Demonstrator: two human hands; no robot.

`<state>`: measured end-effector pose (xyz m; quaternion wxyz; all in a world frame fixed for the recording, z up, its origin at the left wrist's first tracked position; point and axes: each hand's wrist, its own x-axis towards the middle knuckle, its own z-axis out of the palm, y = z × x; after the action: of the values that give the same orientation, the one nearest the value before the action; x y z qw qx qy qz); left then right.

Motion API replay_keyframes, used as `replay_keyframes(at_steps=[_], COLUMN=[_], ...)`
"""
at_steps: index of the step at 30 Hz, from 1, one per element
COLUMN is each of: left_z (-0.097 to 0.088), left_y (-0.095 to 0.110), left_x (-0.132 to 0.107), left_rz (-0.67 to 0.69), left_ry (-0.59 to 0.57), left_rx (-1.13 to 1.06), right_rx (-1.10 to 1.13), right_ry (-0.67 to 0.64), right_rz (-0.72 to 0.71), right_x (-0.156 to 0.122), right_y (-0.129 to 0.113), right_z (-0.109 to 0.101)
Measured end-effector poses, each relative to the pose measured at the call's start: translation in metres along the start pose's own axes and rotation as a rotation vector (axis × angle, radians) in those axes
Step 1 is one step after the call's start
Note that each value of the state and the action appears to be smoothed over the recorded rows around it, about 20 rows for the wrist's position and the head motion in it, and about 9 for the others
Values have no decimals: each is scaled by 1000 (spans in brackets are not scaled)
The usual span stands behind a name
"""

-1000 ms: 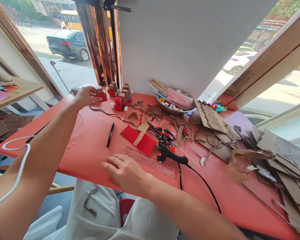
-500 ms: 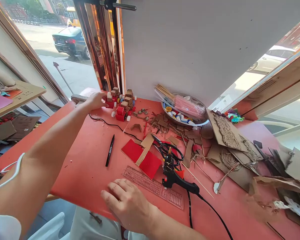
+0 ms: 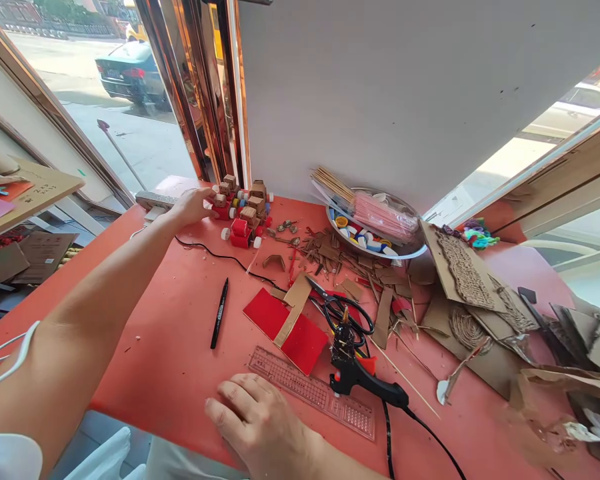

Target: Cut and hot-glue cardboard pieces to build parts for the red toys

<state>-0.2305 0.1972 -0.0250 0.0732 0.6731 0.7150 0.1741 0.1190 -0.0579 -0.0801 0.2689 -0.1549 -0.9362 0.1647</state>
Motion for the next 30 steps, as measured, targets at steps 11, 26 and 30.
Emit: replay_keyframes(at_steps=[11, 26, 30], left_z=[-1, 0, -3], left_y=[-6, -4, 3], left_x=[-1, -2, -11], left_rz=[-33, -95, -107], left_ry=[-40, -44, -24], left_rx=[84, 160, 153], right_rx=[54, 85, 85], right_ry=[-4, 13, 46], right_rz=[13, 20, 2], right_x=[0, 1, 2], right_y=[0, 0, 3], right_z=[-1, -3, -1])
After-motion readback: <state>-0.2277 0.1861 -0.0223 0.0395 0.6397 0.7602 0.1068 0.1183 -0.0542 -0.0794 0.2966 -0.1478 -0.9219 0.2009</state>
